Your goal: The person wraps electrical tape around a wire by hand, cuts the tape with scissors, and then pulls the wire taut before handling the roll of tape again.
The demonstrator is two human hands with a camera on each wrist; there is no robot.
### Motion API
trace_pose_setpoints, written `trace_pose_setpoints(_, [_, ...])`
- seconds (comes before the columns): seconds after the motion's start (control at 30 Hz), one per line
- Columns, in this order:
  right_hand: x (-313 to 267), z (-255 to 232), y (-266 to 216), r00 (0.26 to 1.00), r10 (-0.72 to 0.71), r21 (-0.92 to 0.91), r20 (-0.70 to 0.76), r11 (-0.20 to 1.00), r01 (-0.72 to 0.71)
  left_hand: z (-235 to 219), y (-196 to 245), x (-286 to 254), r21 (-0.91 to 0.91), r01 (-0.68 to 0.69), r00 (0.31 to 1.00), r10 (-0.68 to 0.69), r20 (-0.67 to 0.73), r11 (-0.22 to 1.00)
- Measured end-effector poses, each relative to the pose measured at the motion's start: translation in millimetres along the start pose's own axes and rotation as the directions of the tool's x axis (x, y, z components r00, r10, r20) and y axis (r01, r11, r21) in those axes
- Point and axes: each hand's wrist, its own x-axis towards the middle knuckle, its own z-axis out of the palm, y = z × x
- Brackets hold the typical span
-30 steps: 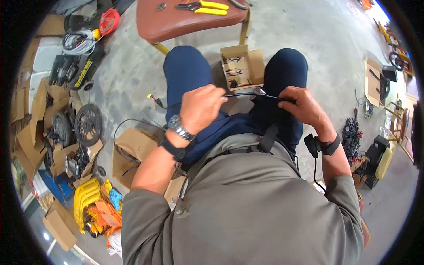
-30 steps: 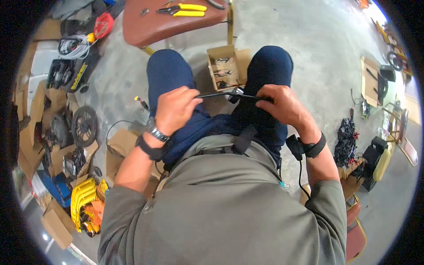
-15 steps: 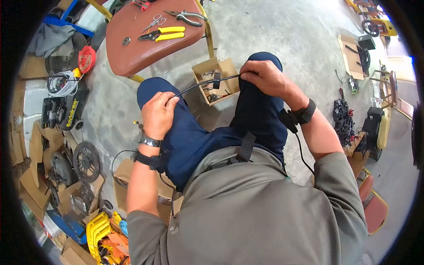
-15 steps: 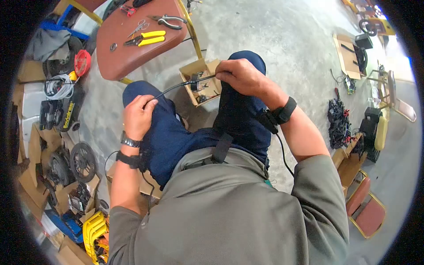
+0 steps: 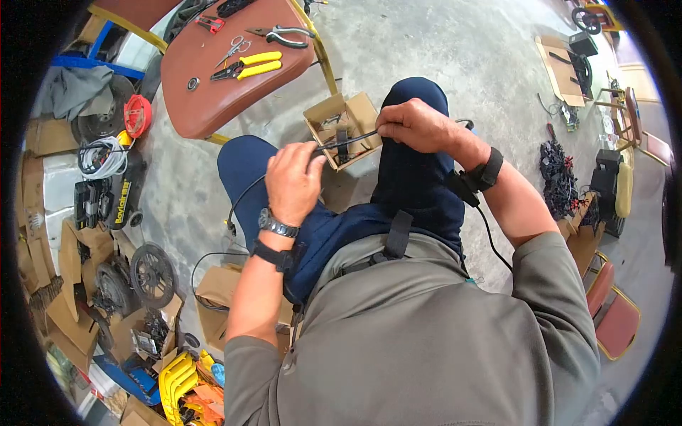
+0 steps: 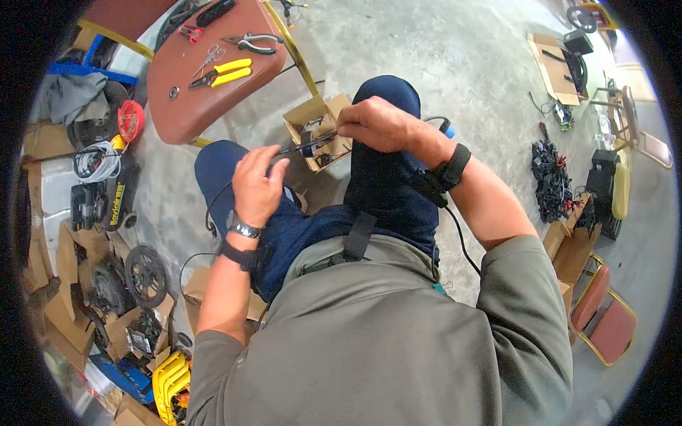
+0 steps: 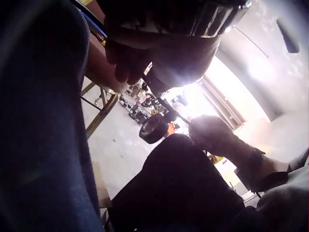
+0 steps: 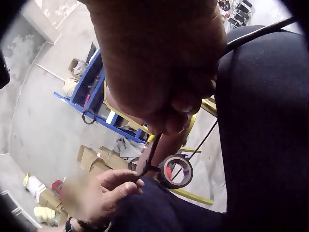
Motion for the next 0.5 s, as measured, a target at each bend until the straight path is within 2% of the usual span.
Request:
trace_pose_setpoints(0.07, [0.6, 2.0, 0.7, 1.000, 0.010, 0.015, 0.024, 1.000, -0.010, 8.0, 7.9, 2.4, -0.032, -0.003, 1.000, 0.003, 0.008, 0.999])
trace_pose_setpoints(0.17, [0.1, 3.8, 4.7, 0.999, 0.017, 0.087, 0.028, 0.996, -0.019, 10.0, 10.4, 3.2, -0.003, 0.028, 0.994, -0.028, 0.108, 1.000])
trace_pose_setpoints(0.3, [7.1, 5.7, 13.2, 1.000, -0.003, 0.091, 0.024, 0.996, 0.001, 4.6, 14.8, 5.3, -0.051, 0.059, 0.992, -0.053, 0.113, 0.997])
trace_pose_setpoints(0.4, [9.6, 5.1, 7.8, 0.998, 0.052, 0.190, 0.042, 0.980, -0.059, -2.1, 17.7, 5.5, -0.104, 0.081, 0.988, -0.066, 0.140, 0.991])
trace_pose_setpoints(0.5, [12.2, 4.2, 5.9, 0.998, 0.040, 0.238, 0.056, 0.970, -0.052, -7.1, 20.7, 6.8, -0.143, 0.103, 0.984, -0.079, 0.162, 0.984])
